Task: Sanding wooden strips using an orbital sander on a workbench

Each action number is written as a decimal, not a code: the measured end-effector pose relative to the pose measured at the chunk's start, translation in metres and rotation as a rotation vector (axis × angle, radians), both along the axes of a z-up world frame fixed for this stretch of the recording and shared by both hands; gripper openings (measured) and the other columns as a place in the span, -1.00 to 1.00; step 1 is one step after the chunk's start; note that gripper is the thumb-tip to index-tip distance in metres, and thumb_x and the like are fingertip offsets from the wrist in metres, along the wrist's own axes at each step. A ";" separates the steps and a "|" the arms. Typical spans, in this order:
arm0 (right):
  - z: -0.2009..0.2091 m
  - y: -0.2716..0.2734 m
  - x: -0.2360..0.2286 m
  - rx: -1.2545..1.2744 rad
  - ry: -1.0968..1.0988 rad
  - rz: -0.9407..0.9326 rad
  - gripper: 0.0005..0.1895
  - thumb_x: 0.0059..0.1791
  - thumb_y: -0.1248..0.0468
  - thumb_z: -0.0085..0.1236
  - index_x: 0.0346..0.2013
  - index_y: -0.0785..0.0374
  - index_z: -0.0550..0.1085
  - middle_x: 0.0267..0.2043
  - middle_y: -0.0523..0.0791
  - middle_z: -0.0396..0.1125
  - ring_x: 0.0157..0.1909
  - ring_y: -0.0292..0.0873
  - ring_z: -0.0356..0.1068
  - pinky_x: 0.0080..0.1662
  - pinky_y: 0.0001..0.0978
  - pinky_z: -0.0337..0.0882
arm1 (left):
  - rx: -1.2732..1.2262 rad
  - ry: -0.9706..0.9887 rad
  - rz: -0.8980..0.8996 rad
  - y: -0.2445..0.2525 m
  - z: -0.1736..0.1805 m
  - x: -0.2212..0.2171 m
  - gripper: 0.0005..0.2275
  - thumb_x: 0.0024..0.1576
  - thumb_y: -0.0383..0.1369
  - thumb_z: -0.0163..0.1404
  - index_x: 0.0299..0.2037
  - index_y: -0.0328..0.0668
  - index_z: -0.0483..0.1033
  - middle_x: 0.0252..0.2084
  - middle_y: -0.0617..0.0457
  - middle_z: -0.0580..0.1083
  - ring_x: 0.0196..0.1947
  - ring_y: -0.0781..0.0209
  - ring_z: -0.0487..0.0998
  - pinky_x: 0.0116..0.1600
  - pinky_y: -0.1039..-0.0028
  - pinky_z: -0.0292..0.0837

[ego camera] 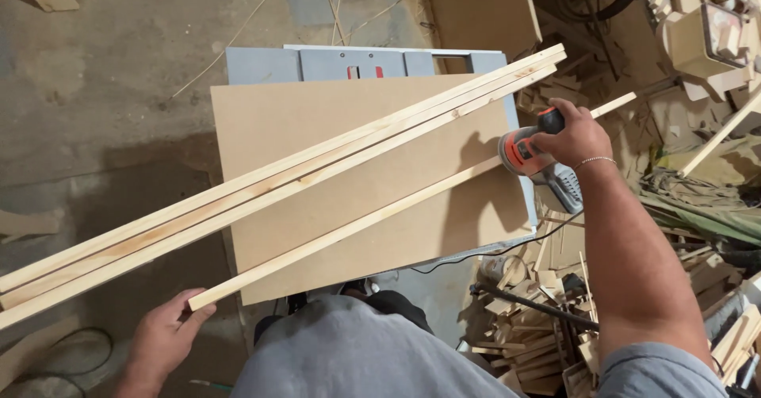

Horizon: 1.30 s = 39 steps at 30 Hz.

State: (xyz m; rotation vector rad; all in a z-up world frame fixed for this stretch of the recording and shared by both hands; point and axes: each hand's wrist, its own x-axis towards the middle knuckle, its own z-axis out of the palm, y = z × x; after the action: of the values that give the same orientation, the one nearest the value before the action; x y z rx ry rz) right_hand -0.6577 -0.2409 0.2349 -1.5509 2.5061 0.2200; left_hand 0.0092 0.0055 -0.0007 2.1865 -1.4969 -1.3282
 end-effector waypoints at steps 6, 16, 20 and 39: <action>0.017 0.014 0.077 0.052 -0.041 0.105 -0.04 -0.28 -0.09 0.39 0.40 -0.13 0.27 0.29 0.02 0.23 0.16 0.18 0.34 0.08 0.06 0.37 | 0.166 0.220 0.166 -0.002 0.025 -0.010 -0.75 0.17 -0.27 0.10 -0.27 -0.25 0.82 -0.15 0.07 0.75 -0.07 0.27 0.68 0.07 0.46 0.44; -0.005 0.053 0.193 0.091 -0.126 0.366 -0.07 -0.27 -0.10 0.34 0.39 -0.19 0.29 0.16 -0.06 0.25 0.07 0.16 0.37 -0.01 0.09 0.38 | -0.013 0.355 0.191 0.015 0.003 -0.019 -0.73 0.17 -0.20 0.07 -0.43 -0.17 0.72 -0.38 0.16 0.68 -0.31 0.38 0.54 -0.11 0.51 0.37; -0.028 0.078 0.245 0.078 -0.050 0.582 -0.04 -0.30 -0.28 0.34 0.38 -0.35 0.27 0.15 -0.18 0.29 0.19 0.06 0.41 0.14 -0.07 0.48 | -0.198 0.426 0.175 0.018 -0.012 -0.019 -0.80 0.11 -0.27 0.22 -0.32 -0.29 0.67 -0.43 -0.09 0.66 -0.33 0.18 0.64 -0.09 0.21 0.52; -0.037 0.174 0.487 -0.113 -0.364 1.255 -0.27 -0.13 -0.14 0.24 0.32 -0.17 0.31 -0.11 -0.09 0.25 -0.10 0.12 0.40 -0.23 -0.02 0.56 | -0.227 0.360 0.027 0.021 -0.024 -0.024 -0.78 0.18 -0.21 0.06 -0.47 -0.09 0.55 -0.54 -0.01 0.53 -0.35 -0.10 0.55 -0.18 0.14 0.47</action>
State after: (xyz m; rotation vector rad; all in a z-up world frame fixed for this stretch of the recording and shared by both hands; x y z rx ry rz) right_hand -0.1711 -0.0673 0.1978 -2.6613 1.0141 -0.0570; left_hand -0.0146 0.0265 -0.0248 1.7156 -1.3945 -1.3774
